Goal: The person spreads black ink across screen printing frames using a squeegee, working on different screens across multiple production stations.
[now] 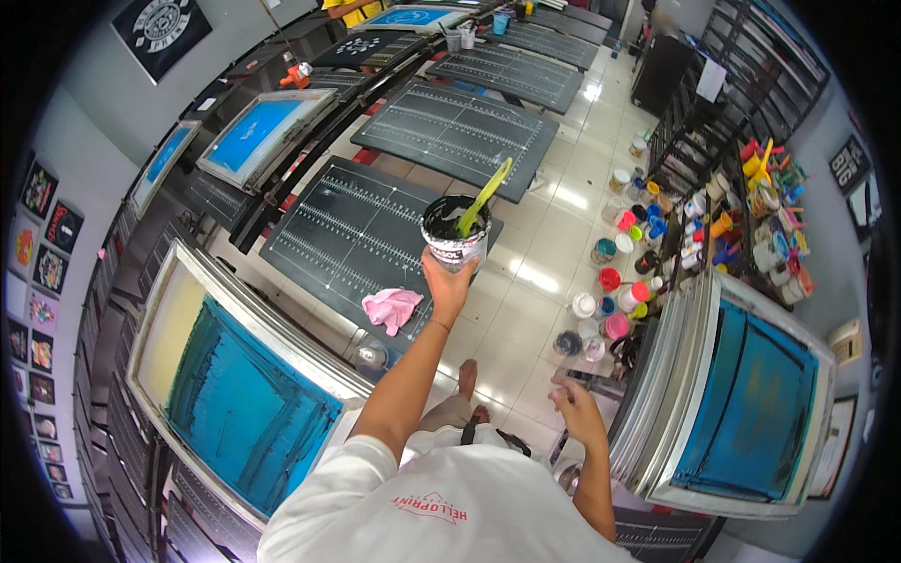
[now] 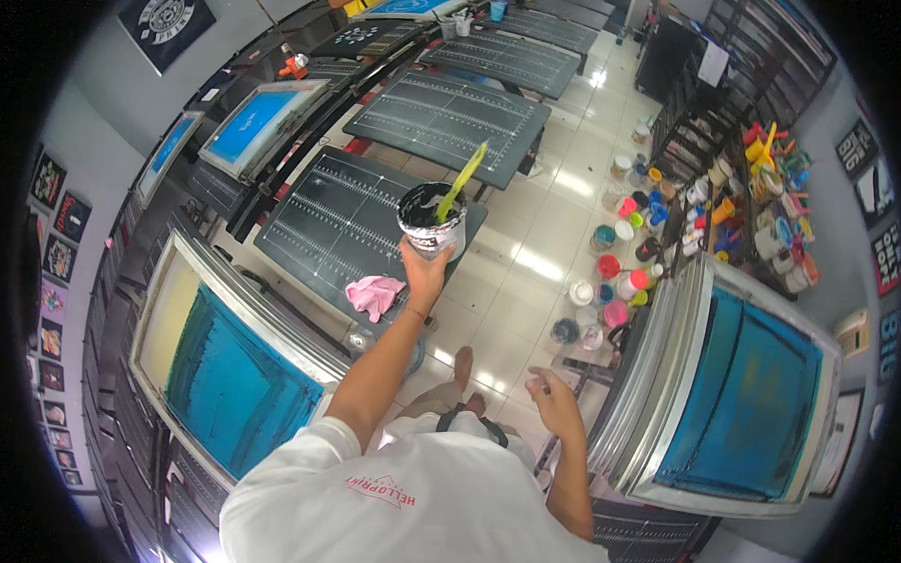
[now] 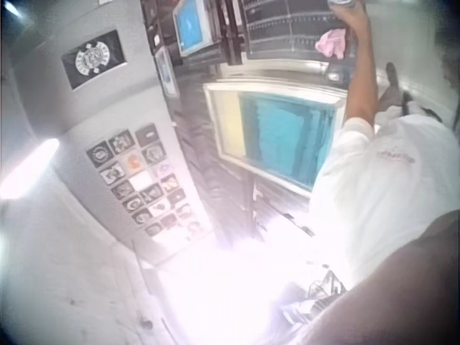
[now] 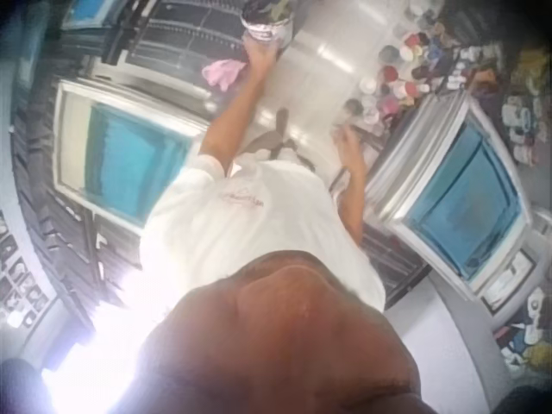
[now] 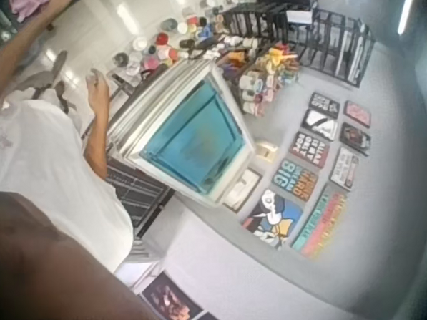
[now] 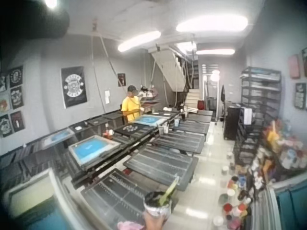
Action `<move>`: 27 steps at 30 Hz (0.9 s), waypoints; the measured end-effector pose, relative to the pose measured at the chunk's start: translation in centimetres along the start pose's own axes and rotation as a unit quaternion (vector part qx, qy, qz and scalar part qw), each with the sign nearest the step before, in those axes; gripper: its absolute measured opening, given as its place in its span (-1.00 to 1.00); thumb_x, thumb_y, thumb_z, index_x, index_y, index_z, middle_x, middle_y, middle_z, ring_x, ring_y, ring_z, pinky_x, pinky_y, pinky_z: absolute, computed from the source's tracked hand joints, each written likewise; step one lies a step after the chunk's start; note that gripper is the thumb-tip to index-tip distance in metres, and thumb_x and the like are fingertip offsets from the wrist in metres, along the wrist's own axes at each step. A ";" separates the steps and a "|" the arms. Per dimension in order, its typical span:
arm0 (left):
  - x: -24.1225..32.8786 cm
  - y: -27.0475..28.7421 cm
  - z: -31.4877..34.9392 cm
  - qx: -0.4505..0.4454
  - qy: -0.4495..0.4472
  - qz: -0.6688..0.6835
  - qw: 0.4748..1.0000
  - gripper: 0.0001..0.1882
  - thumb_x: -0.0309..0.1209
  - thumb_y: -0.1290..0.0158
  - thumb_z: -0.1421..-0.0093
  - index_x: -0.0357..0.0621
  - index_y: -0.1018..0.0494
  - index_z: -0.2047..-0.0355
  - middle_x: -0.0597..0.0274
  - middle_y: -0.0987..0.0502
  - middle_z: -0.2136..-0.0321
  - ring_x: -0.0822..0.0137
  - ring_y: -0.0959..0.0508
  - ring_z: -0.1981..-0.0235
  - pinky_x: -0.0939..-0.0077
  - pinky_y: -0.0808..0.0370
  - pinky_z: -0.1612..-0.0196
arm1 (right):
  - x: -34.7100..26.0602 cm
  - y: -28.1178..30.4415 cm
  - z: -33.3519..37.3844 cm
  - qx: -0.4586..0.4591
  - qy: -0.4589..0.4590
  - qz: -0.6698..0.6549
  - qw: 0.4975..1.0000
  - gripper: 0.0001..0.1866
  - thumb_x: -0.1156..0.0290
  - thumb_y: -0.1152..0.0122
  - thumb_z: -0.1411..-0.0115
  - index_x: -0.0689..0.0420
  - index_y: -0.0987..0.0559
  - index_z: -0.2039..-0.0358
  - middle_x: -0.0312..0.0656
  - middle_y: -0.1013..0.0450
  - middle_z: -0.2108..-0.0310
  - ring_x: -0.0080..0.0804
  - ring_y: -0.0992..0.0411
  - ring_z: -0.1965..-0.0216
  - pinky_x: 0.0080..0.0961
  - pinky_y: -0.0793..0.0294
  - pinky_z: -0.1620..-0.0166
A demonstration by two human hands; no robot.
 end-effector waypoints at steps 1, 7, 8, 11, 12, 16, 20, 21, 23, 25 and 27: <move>-0.2 -0.9 -0.9 0.007 0.010 -0.025 1.000 0.02 -0.30 -0.42 0.10 -0.45 -0.05 -0.23 -0.31 -0.30 -0.08 -0.18 -0.31 -0.13 0.11 -0.23 -0.24 | 0.7 0.2 0.1 0.010 -0.004 -0.010 1.000 -0.61 0.33 -0.15 -0.29 0.26 -0.49 -0.06 -0.30 -0.46 0.41 -0.56 -0.38 0.41 -0.59 -0.37 0.33; -2.8 -3.4 -4.8 0.042 0.006 -0.027 0.999 0.03 -0.32 -0.42 0.10 -0.42 -0.03 -0.25 -0.26 -0.30 -0.11 -0.16 -0.29 -0.18 0.13 -0.22 -0.27 | 0.3 2.6 -0.8 0.054 -0.081 -0.030 0.995 -0.60 0.29 -0.10 -0.33 0.22 -0.48 -0.10 -0.24 -0.53 0.30 -0.61 -0.40 0.40 -0.62 -0.37 0.35; -3.3 -3.5 -4.7 0.046 0.021 -0.035 0.998 0.04 -0.32 -0.42 0.10 -0.39 -0.02 -0.26 -0.26 -0.28 -0.15 -0.14 -0.28 -0.21 0.15 -0.21 -0.29 | 0.0 3.0 -1.1 0.059 -0.090 -0.028 0.994 -0.59 0.29 -0.10 -0.33 0.23 -0.47 -0.12 -0.25 -0.53 0.29 -0.61 -0.40 0.40 -0.63 -0.36 0.36; -3.4 -2.5 -3.9 0.053 0.030 -0.024 0.998 0.03 -0.32 -0.41 0.08 -0.35 -0.02 -0.28 -0.27 -0.24 -0.20 -0.15 -0.26 -0.24 0.15 -0.21 -0.29 | 0.2 3.2 -2.0 0.052 -0.070 -0.004 0.996 -0.57 0.29 -0.10 -0.33 0.26 -0.46 -0.12 -0.25 -0.53 0.28 -0.61 -0.40 0.40 -0.64 -0.35 0.37; -2.6 -1.9 -3.6 0.065 0.031 -0.032 0.997 0.02 -0.31 -0.40 0.06 -0.32 -0.02 -0.29 -0.27 -0.22 -0.23 -0.15 -0.26 -0.25 0.15 -0.22 -0.28 | 0.3 3.1 -2.2 0.051 -0.068 -0.007 0.996 -0.57 0.29 -0.10 -0.32 0.26 -0.46 -0.12 -0.25 -0.52 0.28 -0.61 -0.40 0.40 -0.64 -0.35 0.37; -2.3 -0.8 -3.4 0.095 0.068 -0.041 0.992 0.01 -0.31 -0.40 0.05 -0.31 -0.03 -0.29 -0.27 -0.28 -0.19 -0.14 -0.34 -0.20 0.14 -0.26 -0.24 | 1.3 2.5 -2.1 0.050 -0.055 -0.021 0.997 -0.57 0.31 -0.11 -0.32 0.28 -0.45 -0.12 -0.24 -0.51 0.30 -0.60 -0.40 0.40 -0.63 -0.36 0.35; -1.0 0.6 -2.7 0.074 0.039 -0.007 0.996 -0.04 -0.32 -0.39 0.03 -0.36 -0.06 -0.25 -0.25 -0.33 -0.13 -0.07 -0.41 -0.12 0.22 -0.30 -0.20 | 1.2 1.2 -1.6 0.036 -0.045 -0.049 0.997 -0.58 0.32 -0.14 -0.30 0.28 -0.47 -0.10 -0.22 -0.50 0.31 -0.55 -0.42 0.38 -0.59 -0.41 0.29; -2.2 1.3 -3.0 0.085 -0.007 0.032 0.996 -0.05 -0.33 -0.39 0.02 -0.38 -0.06 -0.24 -0.23 -0.34 -0.11 -0.03 -0.42 -0.10 0.24 -0.30 -0.20 | 0.5 0.8 -1.6 0.025 -0.036 -0.039 0.998 -0.58 0.32 -0.14 -0.29 0.28 -0.48 -0.09 -0.21 -0.50 0.31 -0.53 -0.43 0.37 -0.58 -0.42 0.28; -1.8 0.6 -2.9 0.087 0.007 0.038 0.995 -0.04 -0.33 -0.39 0.01 -0.41 -0.04 -0.24 -0.22 -0.33 -0.10 -0.01 -0.40 -0.11 0.26 -0.28 -0.21 | -0.2 0.8 -1.6 0.015 -0.030 -0.015 0.999 -0.59 0.32 -0.15 -0.28 0.27 -0.49 -0.08 -0.20 -0.50 0.32 -0.51 -0.44 0.36 -0.55 -0.44 0.25; -1.8 -0.3 -3.4 0.090 0.023 0.032 0.995 -0.04 -0.33 -0.38 0.01 -0.42 -0.02 -0.24 -0.22 -0.33 -0.10 -0.01 -0.40 -0.11 0.25 -0.28 -0.21 | 0.4 1.0 -1.4 0.027 -0.039 -0.010 0.999 -0.60 0.33 -0.17 -0.27 0.25 -0.50 -0.07 -0.19 -0.51 0.33 -0.48 -0.45 0.36 -0.52 -0.45 0.25; -1.9 -0.7 -4.0 0.092 0.031 0.025 0.995 -0.03 -0.32 -0.38 0.00 -0.42 -0.01 -0.24 -0.22 -0.33 -0.10 -0.01 -0.39 -0.11 0.25 -0.27 -0.21 | 1.1 0.8 -1.6 0.026 -0.038 -0.005 0.999 -0.60 0.32 -0.17 -0.27 0.24 -0.51 -0.07 -0.18 -0.51 0.33 -0.47 -0.45 0.36 -0.51 -0.46 0.25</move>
Point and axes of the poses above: each hand's wrist, its own z-axis away from the middle knuckle, its own y-axis out of the back of the hand, x = y × z, the point moved 6 cm from there along -z, towards the middle knuckle
